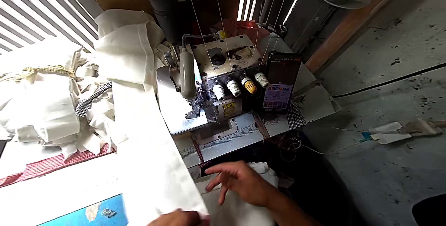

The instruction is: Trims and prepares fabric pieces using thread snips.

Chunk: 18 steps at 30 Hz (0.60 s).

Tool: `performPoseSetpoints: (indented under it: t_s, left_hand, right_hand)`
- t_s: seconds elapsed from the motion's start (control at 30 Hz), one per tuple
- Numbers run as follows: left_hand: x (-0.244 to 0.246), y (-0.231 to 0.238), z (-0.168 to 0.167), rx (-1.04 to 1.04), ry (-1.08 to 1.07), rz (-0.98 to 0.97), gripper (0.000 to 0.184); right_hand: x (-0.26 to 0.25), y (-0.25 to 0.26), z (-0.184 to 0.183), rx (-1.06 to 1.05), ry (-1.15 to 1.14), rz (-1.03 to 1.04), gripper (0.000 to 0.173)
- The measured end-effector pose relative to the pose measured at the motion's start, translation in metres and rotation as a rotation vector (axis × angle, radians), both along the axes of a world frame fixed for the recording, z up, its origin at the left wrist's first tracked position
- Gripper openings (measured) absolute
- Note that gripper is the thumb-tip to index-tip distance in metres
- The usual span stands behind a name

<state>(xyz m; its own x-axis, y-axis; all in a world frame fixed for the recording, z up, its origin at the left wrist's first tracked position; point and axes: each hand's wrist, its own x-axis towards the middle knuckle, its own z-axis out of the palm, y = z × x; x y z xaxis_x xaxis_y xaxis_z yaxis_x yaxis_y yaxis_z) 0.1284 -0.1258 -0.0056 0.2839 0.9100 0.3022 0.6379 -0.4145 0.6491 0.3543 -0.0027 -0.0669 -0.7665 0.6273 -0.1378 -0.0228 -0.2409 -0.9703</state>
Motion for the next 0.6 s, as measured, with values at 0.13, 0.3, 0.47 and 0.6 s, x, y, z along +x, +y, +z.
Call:
performPoseSetpoints:
  t_s: [0.13, 0.3, 0.47, 0.6]
  left_hand:
    - [0.035, 0.006, -0.036, -0.013, 0.077, -0.130, 0.017]
    - [-0.024, 0.038, -0.022, 0.000, -0.210, 0.143, 0.046]
    - [-0.076, 0.119, -0.049, -0.173, -0.089, 0.708, 0.052]
    - [-0.089, 0.156, -0.071, -0.256, -0.178, 0.743, 0.050]
  right_hand:
    - [-0.016, -0.017, -0.008, 0.098, -0.074, 0.072, 0.021]
    - [0.008, -0.014, -0.006, 0.137, 0.010, 0.186, 0.018]
    - [0.011, -0.033, -0.007, 0.045, 0.080, 0.258, 0.016]
    - [0.011, -0.042, -0.009, 0.183, 0.026, 0.345, 0.016]
